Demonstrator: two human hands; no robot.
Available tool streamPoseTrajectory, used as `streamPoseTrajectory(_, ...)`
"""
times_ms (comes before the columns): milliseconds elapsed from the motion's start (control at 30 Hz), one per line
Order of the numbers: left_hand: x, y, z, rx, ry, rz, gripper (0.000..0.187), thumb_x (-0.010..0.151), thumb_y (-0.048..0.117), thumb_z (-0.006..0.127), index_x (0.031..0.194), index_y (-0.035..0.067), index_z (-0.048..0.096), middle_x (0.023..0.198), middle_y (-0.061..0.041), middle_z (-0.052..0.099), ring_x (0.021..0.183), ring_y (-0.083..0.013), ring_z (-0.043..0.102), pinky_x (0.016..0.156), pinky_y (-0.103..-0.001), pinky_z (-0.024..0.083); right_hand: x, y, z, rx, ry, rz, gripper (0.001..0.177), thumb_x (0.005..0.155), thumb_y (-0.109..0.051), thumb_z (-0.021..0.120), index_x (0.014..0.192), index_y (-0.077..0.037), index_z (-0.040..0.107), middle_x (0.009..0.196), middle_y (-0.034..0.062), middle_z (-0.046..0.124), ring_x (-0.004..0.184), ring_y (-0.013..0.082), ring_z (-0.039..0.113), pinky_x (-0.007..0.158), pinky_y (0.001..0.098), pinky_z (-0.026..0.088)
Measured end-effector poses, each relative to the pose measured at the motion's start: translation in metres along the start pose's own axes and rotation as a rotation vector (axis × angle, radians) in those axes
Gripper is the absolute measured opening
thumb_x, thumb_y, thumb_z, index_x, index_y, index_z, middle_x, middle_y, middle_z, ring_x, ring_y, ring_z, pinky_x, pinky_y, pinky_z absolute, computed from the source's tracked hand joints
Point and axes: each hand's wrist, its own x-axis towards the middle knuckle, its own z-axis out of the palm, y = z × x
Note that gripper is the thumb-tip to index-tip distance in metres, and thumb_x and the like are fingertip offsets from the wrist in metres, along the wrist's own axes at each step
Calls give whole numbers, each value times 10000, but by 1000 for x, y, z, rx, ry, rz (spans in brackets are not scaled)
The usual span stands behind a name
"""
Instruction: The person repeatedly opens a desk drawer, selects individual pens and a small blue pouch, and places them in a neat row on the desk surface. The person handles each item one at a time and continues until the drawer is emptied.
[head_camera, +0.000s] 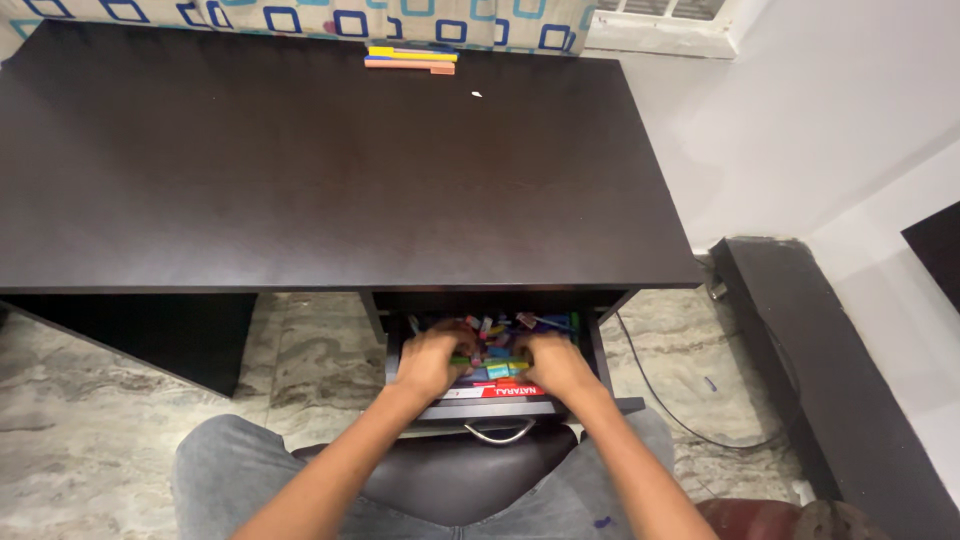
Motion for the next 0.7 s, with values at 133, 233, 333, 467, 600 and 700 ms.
streamPoseTrajectory(133, -4, 9, -13, -88, 50, 46, 367, 595, 207, 915, 926, 164, 763, 1167, -22, 679, 1081, -294, 650, 892, -418, 525, -3, -4, -14, -73, 101, 5, 336, 722, -243, 846, 1018, -97, 781, 973, 179, 746, 934, 362, 708, 825, 449, 553)
streamPoseTrajectory(233, -7, 5, -15, -37, 11, 0, 352, 590, 192, 898, 920, 195, 776, 1152, -4, 681, 1066, -280, 664, 876, -412, 532, -10, -18, -28, 1, 36, 37, 268, 751, -243, 817, 987, -117, 801, 951, 161, 763, 912, 349, 728, 827, 437, 564)
streamPoseTrajectory(333, -5, -7, 1, 95, 87, -10, 275, 652, 177, 881, 907, 194, 779, 1132, -36, 695, 1051, -299, 678, 885, -430, 534, -13, -32, -29, 57, -48, -13, 241, 766, -244, 799, 974, -123, 812, 928, 163, 762, 896, 348, 734, 825, 436, 573)
streamPoseTrajectory(467, -2, -20, 15, 141, 110, -70, 261, 681, 211, 883, 917, 195, 772, 1078, -82, 684, 998, -334, 677, 855, -466, 537, -6, -38, -7, -86, 15, -70, 234, 805, -231, 750, 1011, -146, 825, 959, 186, 751, 947, 369, 710, 867, 465, 554)
streamPoseTrajectory(600, -1, -28, 18, 152, 193, -77, 274, 689, 159, 844, 951, 209, 780, 1084, -94, 683, 950, -363, 676, 820, -496, 535, 8, -23, 9, -173, 83, -67, 230, 854, -275, 699, 1026, -172, 812, 988, 165, 751, 963, 346, 703, 866, 466, 548)
streamPoseTrajectory(700, 0, -30, 21, 156, 217, -57, 261, 720, 119, 806, 960, 217, 782, 1104, -86, 689, 944, -365, 678, 821, -499, 535, 12, -11, 19, -218, 137, -82, 222, 862, -291, 690, 983, -145, 805, 997, 159, 749, 973, 344, 699, 868, 470, 546)
